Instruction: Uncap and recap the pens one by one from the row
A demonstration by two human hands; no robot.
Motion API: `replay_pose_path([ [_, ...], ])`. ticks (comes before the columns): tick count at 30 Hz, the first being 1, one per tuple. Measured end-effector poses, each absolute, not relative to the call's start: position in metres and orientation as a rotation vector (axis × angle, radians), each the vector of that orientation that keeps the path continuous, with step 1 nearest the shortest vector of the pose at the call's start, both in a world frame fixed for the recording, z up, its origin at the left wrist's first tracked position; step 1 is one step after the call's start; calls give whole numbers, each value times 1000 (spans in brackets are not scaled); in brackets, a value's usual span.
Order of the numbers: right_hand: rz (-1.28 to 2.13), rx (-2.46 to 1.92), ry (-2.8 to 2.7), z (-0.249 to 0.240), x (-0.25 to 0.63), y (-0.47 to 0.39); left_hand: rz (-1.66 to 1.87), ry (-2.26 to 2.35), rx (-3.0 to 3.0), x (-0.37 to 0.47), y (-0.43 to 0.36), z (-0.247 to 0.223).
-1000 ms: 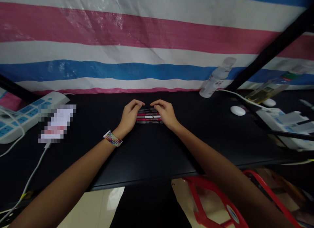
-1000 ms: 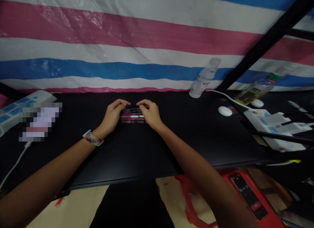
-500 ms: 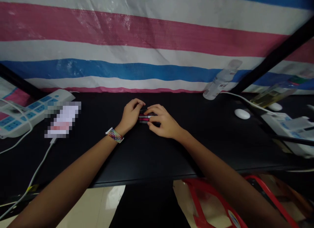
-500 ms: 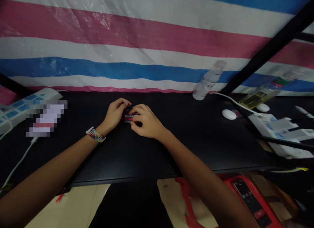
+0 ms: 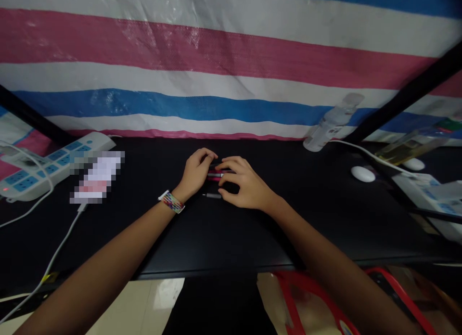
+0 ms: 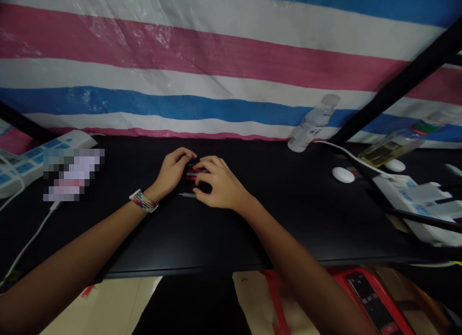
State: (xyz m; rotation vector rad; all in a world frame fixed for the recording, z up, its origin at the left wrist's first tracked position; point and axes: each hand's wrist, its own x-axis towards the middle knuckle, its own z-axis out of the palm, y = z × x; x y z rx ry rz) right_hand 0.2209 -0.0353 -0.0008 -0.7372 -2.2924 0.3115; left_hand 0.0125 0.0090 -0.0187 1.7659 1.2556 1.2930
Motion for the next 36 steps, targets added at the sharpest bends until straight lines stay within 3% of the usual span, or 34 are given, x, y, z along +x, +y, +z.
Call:
replay_pose_path([
  [15,301,-627,-2481,5,214,-48,1357,1203,1684,14,6,-14],
  [24,185,-971,-2123,15,233,-31,1340,1001,1930,18,-15,8],
  [31,532,-1078,-1950,4,237,-21,1338,1055,1959,19,-10,1],
  [36,1019,-1073,-1458,4,247,-5,1454,1116,1774,12,3,-7],
])
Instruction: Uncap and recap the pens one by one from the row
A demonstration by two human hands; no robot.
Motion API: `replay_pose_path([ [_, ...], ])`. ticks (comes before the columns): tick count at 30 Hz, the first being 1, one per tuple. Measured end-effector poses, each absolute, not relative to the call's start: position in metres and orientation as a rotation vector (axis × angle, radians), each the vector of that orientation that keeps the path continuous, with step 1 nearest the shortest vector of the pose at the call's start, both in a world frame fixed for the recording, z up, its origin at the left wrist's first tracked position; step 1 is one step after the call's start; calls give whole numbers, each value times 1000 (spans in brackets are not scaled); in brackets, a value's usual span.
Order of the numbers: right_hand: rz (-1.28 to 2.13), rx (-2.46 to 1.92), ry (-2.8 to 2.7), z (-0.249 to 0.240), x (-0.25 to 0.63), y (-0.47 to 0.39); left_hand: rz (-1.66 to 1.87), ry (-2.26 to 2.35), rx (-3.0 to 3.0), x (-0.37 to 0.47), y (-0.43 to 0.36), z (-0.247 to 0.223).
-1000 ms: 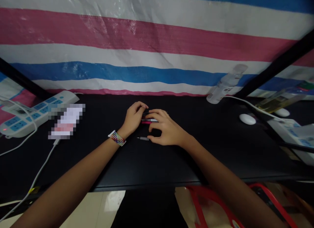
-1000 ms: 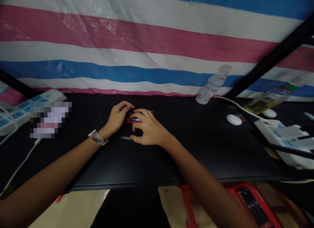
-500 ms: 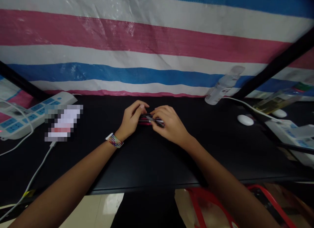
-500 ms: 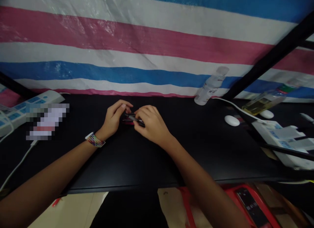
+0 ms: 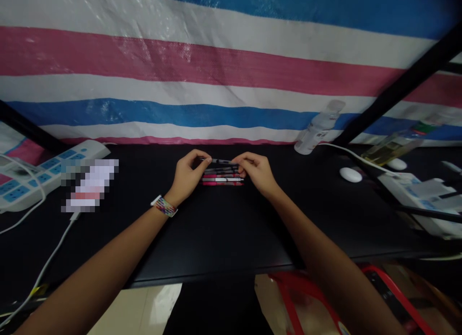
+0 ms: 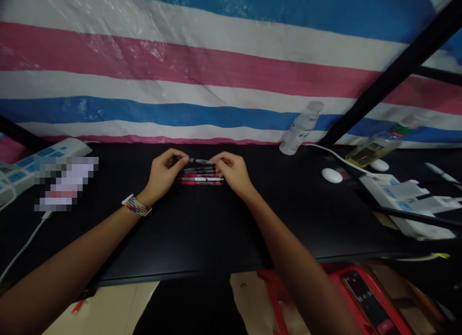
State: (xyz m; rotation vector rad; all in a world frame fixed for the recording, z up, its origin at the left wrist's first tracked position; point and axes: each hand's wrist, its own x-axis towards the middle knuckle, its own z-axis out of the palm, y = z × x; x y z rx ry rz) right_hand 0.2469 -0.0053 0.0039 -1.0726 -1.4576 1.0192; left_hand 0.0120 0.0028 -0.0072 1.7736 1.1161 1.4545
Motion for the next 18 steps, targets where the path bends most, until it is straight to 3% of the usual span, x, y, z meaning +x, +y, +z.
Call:
replay_pose_path([
  [6,1314,-966,-1154,0,251,2,1479,1060,1694,8,10,-13],
  [18,1416,-897,-1104,-6,248,4,1402,1000,1688,5,10,-13],
])
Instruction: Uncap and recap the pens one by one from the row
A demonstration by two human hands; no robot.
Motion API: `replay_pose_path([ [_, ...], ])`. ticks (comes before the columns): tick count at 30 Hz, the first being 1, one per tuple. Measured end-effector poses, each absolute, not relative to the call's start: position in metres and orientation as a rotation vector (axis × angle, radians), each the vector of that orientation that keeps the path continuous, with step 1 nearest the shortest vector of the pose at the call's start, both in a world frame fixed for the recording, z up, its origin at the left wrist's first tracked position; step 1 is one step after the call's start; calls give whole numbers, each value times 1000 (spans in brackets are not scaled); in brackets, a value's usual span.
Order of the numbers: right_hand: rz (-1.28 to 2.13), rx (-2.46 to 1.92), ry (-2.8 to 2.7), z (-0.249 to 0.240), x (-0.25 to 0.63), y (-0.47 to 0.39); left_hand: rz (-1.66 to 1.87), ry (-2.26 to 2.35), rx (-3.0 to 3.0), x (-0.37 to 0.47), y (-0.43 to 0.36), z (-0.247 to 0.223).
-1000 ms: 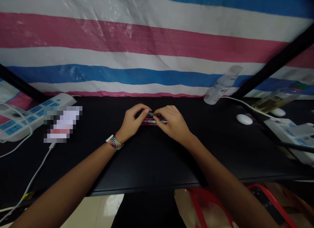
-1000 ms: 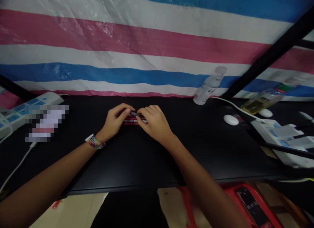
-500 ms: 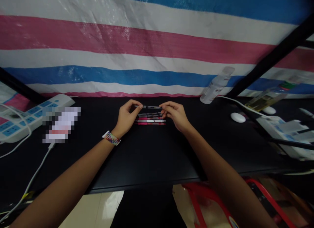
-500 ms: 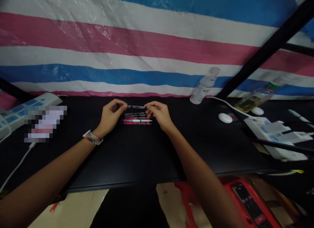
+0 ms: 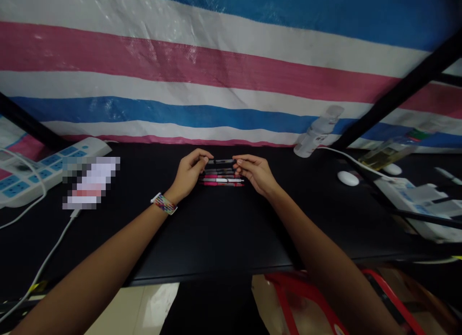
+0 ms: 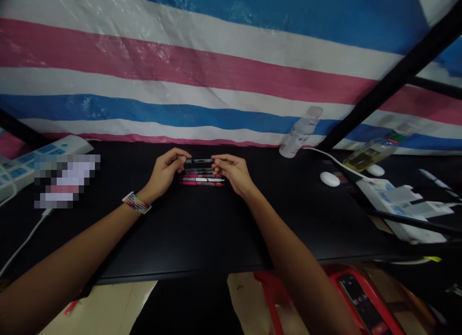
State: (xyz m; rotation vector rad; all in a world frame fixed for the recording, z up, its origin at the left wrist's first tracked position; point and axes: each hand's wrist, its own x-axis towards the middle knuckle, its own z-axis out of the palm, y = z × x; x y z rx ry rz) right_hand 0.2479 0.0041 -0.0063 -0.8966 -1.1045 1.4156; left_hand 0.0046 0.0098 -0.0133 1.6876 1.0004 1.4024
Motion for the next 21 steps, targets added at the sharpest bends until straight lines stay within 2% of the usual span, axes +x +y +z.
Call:
replay_pose_path([
  [7,1434,-929,-1058,-8,248,7,1394,1064,1790,4,9,-13],
  [14,1441,-956,-996,-3,251,6,1463,1063,2230,6,4,-5],
  [21,1457,-980,-1028,0,255,5,1383,1048,2236,3,3,-5],
])
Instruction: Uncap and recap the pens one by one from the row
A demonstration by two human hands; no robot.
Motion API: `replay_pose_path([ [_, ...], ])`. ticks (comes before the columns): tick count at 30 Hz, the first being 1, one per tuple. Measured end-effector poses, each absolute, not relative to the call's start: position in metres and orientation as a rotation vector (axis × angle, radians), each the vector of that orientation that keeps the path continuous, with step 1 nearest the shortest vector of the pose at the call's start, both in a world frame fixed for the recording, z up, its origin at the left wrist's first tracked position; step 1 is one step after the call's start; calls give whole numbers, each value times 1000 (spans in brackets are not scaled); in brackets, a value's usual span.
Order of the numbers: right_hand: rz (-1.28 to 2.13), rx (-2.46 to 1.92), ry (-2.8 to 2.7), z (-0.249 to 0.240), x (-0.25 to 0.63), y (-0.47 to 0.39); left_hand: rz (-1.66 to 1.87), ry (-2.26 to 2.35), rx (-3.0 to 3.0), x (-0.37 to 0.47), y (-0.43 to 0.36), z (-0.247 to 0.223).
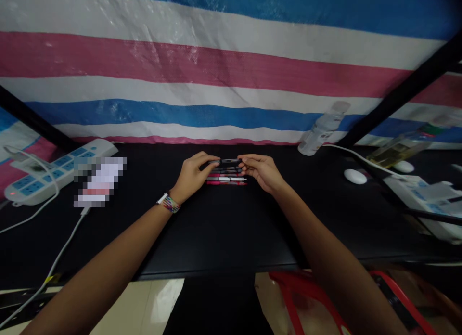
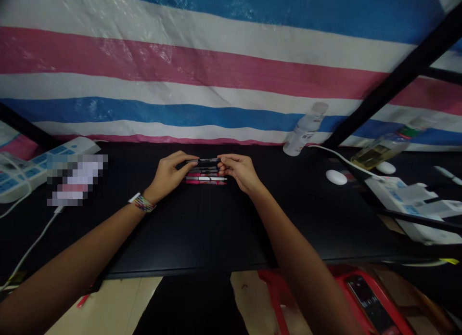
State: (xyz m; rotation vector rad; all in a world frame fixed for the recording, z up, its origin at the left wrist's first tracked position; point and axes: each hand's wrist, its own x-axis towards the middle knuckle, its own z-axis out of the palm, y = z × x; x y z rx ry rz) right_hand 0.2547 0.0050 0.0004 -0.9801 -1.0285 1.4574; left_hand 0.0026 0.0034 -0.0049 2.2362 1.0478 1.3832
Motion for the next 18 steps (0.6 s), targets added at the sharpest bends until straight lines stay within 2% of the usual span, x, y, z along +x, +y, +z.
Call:
replay_pose_path([
  [18,1573,-1058,-954,6,257,2,1279,1087,2153,0,3,-5],
])
